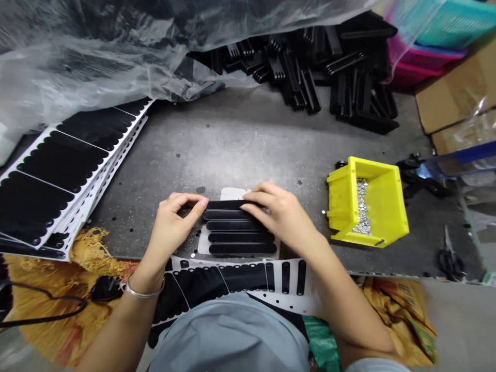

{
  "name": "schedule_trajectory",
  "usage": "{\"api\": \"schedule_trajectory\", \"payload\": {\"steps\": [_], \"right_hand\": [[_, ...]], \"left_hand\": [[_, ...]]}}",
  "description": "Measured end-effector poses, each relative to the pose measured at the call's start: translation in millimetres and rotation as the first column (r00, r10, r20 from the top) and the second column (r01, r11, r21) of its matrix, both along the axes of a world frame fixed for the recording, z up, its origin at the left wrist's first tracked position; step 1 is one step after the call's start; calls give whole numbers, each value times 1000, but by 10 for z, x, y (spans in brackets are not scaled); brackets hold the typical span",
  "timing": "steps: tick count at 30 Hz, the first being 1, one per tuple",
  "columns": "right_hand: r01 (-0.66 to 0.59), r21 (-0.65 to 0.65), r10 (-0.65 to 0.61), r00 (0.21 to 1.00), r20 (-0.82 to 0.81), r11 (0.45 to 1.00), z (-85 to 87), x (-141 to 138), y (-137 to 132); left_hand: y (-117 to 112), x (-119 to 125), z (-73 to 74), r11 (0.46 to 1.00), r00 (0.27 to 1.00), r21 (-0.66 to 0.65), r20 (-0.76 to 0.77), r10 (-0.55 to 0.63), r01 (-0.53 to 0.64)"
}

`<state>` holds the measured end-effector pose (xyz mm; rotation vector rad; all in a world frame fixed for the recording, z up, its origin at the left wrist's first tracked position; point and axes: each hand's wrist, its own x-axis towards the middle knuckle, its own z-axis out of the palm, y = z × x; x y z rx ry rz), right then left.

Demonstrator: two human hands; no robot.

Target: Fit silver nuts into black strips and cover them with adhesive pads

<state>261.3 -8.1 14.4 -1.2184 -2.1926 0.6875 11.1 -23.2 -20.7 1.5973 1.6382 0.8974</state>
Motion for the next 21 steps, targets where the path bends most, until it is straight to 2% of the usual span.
{"api": "schedule_trajectory", "payload": {"steps": [2,4,9,13,16,18,20,21], "right_hand": [[69,-84,-75,995,-69,994,-15,166,-15],[89,-116,-105,984,-141,989,-56,258,-20],[59,-111,-78,980,-184,992,-130,256,-34],[66,-8,-66,987,-145,998,-205,255,-27],[210,115,-200,975,-97,971,-239,346,-53],[345,116,-334,937,-103,931,-205,446,-140],[436,63,-427,897,-115,898,-141,547,-297],[455,33,-448,886,-118,890,-112,589,-394]], "left_hand": [[0,-6,-4,1000,1000,14,-3,1,-1],[3,-11,-4,1000,1000,19,-16,2,-1],[13,-15,-21,1000,999,16,-48,2,-1],[25,-48,-50,1000,999,23,-44,-5,6],[5,-64,20,998,993,53,-112,-34,40],[-36,-29,119,988,976,108,-197,-90,113],[-82,55,215,947,925,134,-294,-243,291],[-100,110,246,908,876,123,-343,-340,401]]}}
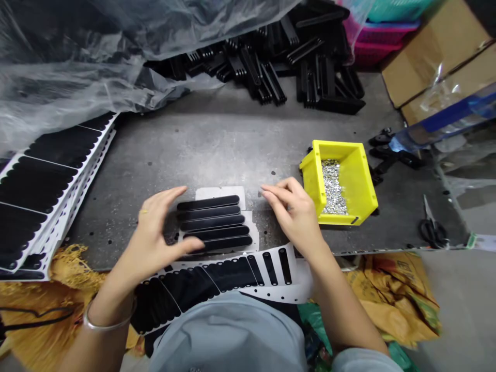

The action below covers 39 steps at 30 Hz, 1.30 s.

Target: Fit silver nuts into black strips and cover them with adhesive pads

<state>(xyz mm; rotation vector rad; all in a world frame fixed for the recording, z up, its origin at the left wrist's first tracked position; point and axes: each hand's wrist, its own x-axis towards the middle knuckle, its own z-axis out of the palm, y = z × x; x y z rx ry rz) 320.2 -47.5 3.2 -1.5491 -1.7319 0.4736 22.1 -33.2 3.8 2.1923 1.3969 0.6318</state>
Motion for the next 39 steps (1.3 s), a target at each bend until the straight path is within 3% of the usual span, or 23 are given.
{"api": "schedule_trajectory", "payload": {"steps": [3,6,9,12,14,17,19,21,23,25,29,32,35,37,39], "right_hand": [[-43,-91,42,999,-19,995,12,81,-309],[-119,-209,124,992,10,971,-72,89,-539],[-255,-197,250,967,-51,947,-70,-14,-593],[-431,-33,421,893,-161,902,143,-244,-457],[-463,3,463,885,-55,886,316,-438,-291],[-499,-111,508,807,302,859,391,-722,-35],[-524,-222,563,693,450,823,286,-856,71],[-524,-291,594,630,500,801,135,-919,93],[-491,-294,569,637,520,820,12,-911,46],[-427,-268,502,674,542,863,-52,-861,-26],[-358,-253,438,718,541,899,-43,-763,-129],[-454,-225,507,758,411,862,102,-689,-218],[-595,-138,609,750,260,792,369,-560,-395],[-543,-22,524,799,295,840,582,-457,-551],[-342,104,276,874,401,934,783,-368,-698]], "left_hand": [[-17,164,-2,973,961,-13,-155,-229,230],[-49,279,-70,973,960,2,-162,-228,232],[-193,444,-104,977,975,30,68,-212,211],[-371,654,-115,977,918,20,337,-208,214],[-463,661,-109,985,928,-18,337,-156,171],[-600,283,-69,996,987,-90,162,2,13],[-706,-144,-56,984,987,-97,42,157,-153],[-812,-544,-81,967,973,-107,-41,228,-231],[-899,-786,-133,961,966,-112,-70,248,-254],[-948,-830,-174,964,969,-112,-66,237,-243],[-927,-539,-106,982,987,-137,79,143,-132],[-890,-244,43,990,937,-117,331,111,-76],[-860,25,189,983,796,-20,583,160,-183],[-828,184,269,956,672,-31,704,229,-293],[-786,320,322,932,574,-144,753,322,-333]]}}
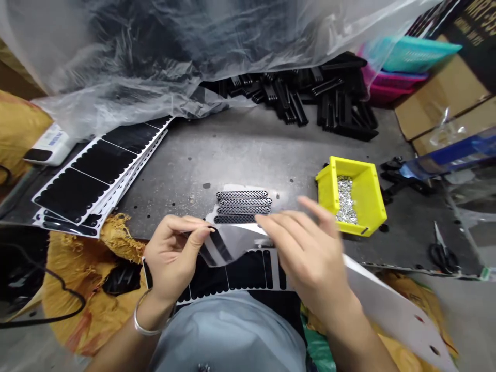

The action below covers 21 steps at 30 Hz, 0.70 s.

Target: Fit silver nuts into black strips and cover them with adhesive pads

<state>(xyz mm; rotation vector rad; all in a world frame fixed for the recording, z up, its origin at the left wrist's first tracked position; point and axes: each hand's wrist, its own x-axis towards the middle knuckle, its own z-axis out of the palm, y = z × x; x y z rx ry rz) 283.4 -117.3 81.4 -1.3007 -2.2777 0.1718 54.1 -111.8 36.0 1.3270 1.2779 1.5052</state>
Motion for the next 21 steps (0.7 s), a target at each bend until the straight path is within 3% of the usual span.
{"api": "schedule_trajectory", "payload": {"steps": [2,4,7,9,12,15,16,18,19,20,21], "right_hand": [[193,92,-199,979,50,977,134,47,-101],[249,136,-257,965,44,959,142,37,-135],[120,110,-119,993,-13,987,-118,-84,-111],[20,47,-17,997,-69,999,-389,-212,-119],[-104,32,108,975,-195,994,-693,-370,-235],[-367,-132,264,836,-481,921,-711,-370,-364],[-443,-225,224,753,-619,868,-670,-336,-374],[-523,-355,9,571,-821,775,-572,-252,-315],[-513,-391,-85,520,-850,764,-534,-218,-250],[-463,-413,-136,521,-843,784,-512,-201,-169],[-392,-416,-132,579,-805,820,-510,-202,-79]], "left_hand": [[33,104,8,986,996,-159,88,-34,48],[36,170,-35,931,978,-327,182,-105,161],[-31,206,-158,835,950,-473,263,-170,281],[-105,191,-243,820,958,-503,221,-183,273],[-203,109,-349,842,978,-499,76,-195,206],[-257,-35,-432,892,970,-446,-178,-167,72],[-264,-88,-453,913,952,-407,-265,-153,34],[-260,-185,-477,945,908,-328,-389,-153,18],[-249,-225,-479,953,890,-302,-425,-168,36],[-233,-259,-475,957,875,-286,-449,-183,53],[-214,-286,-467,959,864,-278,-465,-193,64]]}}
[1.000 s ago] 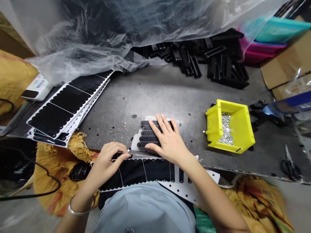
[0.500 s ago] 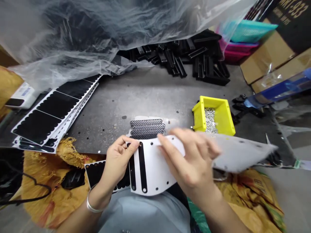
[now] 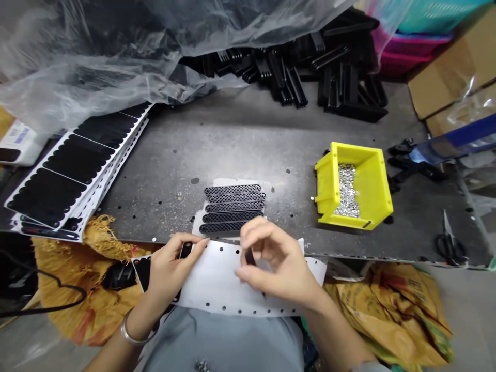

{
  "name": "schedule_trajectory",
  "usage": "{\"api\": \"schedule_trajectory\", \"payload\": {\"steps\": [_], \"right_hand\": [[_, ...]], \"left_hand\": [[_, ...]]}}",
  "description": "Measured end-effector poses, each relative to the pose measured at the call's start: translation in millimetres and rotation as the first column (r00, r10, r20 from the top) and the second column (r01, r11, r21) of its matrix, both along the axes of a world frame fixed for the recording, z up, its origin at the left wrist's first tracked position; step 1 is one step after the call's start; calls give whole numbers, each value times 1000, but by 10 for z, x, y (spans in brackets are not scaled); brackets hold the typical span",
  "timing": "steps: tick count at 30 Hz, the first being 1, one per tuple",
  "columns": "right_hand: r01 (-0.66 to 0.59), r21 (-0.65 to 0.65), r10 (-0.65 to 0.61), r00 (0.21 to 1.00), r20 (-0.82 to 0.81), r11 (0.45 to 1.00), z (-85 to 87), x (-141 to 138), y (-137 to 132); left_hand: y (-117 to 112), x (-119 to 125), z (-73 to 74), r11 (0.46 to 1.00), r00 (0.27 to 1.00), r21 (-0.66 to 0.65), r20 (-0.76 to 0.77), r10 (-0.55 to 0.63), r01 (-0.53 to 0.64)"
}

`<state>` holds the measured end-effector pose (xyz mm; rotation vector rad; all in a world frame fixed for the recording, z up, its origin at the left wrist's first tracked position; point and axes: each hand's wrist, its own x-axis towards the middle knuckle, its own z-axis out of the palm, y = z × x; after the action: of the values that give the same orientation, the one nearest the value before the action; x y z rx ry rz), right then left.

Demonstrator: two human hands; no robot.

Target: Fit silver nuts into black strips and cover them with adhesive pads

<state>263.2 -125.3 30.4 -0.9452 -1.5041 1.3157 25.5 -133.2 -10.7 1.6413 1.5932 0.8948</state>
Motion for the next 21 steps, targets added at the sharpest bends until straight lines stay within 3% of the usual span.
{"api": "schedule_trajectory", "payload": {"steps": [2,4,7,10,18,21], "right_hand": [[18,183,-74,951,300,983,-47,-64,171],[-72,388,-160,830,534,919,-137,-176,292],[-230,536,-220,730,647,813,-254,-317,368],[-310,540,-199,697,689,782,-283,-347,390],[-294,428,-104,711,695,854,-213,-392,464],[-316,426,-108,684,721,848,-199,-387,448]], "left_hand": [[43,-42,20,1000,1000,1,-16,17,-17],[84,-74,31,997,997,-27,-8,73,-73],[131,-104,25,990,994,-112,56,92,-85],[159,-104,4,988,990,-154,134,44,-23],[205,-71,-45,958,968,-286,235,88,-18],[241,-67,-45,939,959,-343,266,99,-2]]}}
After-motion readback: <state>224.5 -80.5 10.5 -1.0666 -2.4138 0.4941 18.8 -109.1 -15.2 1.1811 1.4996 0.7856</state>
